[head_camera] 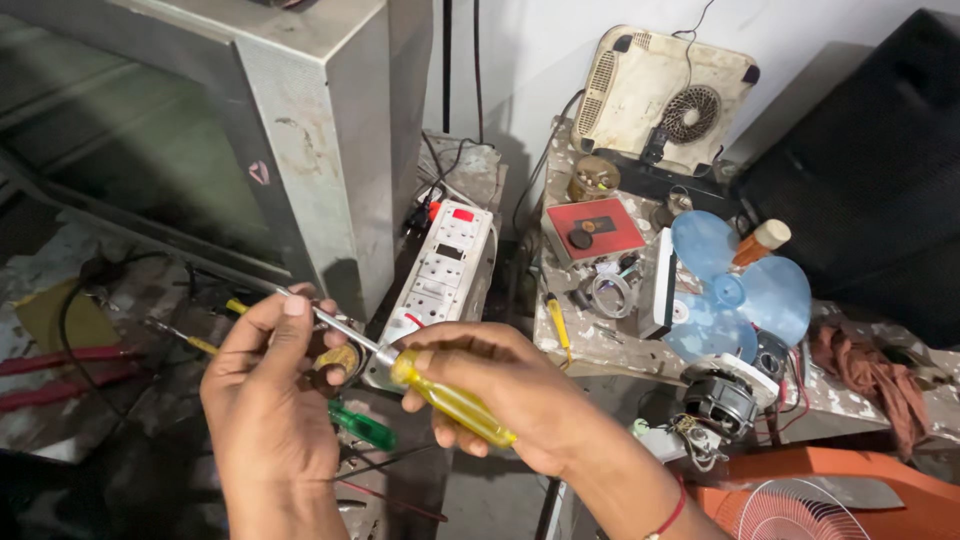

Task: The person repairs a pedestal fan at a cluttered workbench. They handle the disassembled fan motor housing, manipulate its wiring and internal parts, use a screwdriver to work on the motor assembly, and at one point reach to a power strip with the screwdriver before returning to work on the fan.

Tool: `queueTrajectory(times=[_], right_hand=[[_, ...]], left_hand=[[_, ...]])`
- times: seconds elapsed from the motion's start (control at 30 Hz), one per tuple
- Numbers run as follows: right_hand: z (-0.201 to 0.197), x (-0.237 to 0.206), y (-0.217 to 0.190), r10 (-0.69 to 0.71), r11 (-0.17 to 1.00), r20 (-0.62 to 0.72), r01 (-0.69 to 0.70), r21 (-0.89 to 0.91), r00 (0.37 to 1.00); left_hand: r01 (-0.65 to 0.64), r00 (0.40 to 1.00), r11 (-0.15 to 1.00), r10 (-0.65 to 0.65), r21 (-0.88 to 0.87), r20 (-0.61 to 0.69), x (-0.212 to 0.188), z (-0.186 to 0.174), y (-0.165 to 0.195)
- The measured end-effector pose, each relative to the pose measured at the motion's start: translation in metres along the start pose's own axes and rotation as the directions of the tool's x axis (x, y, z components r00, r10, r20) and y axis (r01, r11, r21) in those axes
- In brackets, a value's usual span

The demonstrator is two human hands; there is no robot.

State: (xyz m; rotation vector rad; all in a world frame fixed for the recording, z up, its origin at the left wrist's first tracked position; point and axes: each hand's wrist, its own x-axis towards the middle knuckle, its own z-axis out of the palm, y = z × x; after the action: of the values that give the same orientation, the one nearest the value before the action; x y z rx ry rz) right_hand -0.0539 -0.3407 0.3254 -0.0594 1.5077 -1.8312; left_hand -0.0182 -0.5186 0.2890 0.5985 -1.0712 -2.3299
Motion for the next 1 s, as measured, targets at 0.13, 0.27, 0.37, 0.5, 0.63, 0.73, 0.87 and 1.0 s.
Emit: queueTrajectory(times=[0.13, 0.27, 0.37, 0.5, 0.63, 0.73, 0.87, 1.0], right_hand=[[-0.007, -0.011, -0.004, -0.018, 0.996, 0.123, 0.007, 0.085, 0.992], [-0.008, -0.024, 0.004, -0.334, 0.866, 0.029, 0.319, -0.385, 0.942], [-0.012, -0.035, 0.011, -0.627, 0.616, 0.088, 0.562, -0.552, 0.774], [-0.029, -0.058, 0.018, -0.375, 0.892, -0.234, 0.28, -0.355, 0.897], [-0.048, -0.079, 0.031, -0.259, 0.965, -0.372, 0.255, -0.062, 0.891], [-0.067, -0.099, 0.045, -0.273, 0.957, -0.398, 0.29, -0.019, 0.876], [-0.09, -0.121, 0.065, -0.208, 0.962, -0.495, 0.267, 0.05, 0.843], [-0.112, -0.138, 0.086, -0.207, 0.971, -0.606, 0.238, -0.029, 0.768]], left_hand=[[-0.062, 0.998, 0.99, 0.061, -0.125, -0.008, -0.002, 0.008, -0.003], [-0.11, 0.991, 0.991, 0.103, -0.076, -0.081, -0.009, 0.021, -0.006], [-0.152, 0.988, 0.983, 0.153, -0.098, -0.005, -0.021, 0.038, -0.016], [-0.024, 0.994, 0.99, 0.038, -0.136, 0.103, -0.048, 0.064, -0.04], [0.089, 0.967, 0.996, -0.085, -0.007, 0.242, -0.07, 0.086, -0.069], [0.12, 0.942, 0.985, -0.152, 0.123, 0.3, -0.085, 0.089, -0.09], [0.132, 0.916, 0.973, -0.193, 0.189, 0.352, -0.101, 0.094, -0.123], [0.186, 0.877, 0.968, -0.241, 0.17, 0.416, -0.122, 0.104, -0.162]])
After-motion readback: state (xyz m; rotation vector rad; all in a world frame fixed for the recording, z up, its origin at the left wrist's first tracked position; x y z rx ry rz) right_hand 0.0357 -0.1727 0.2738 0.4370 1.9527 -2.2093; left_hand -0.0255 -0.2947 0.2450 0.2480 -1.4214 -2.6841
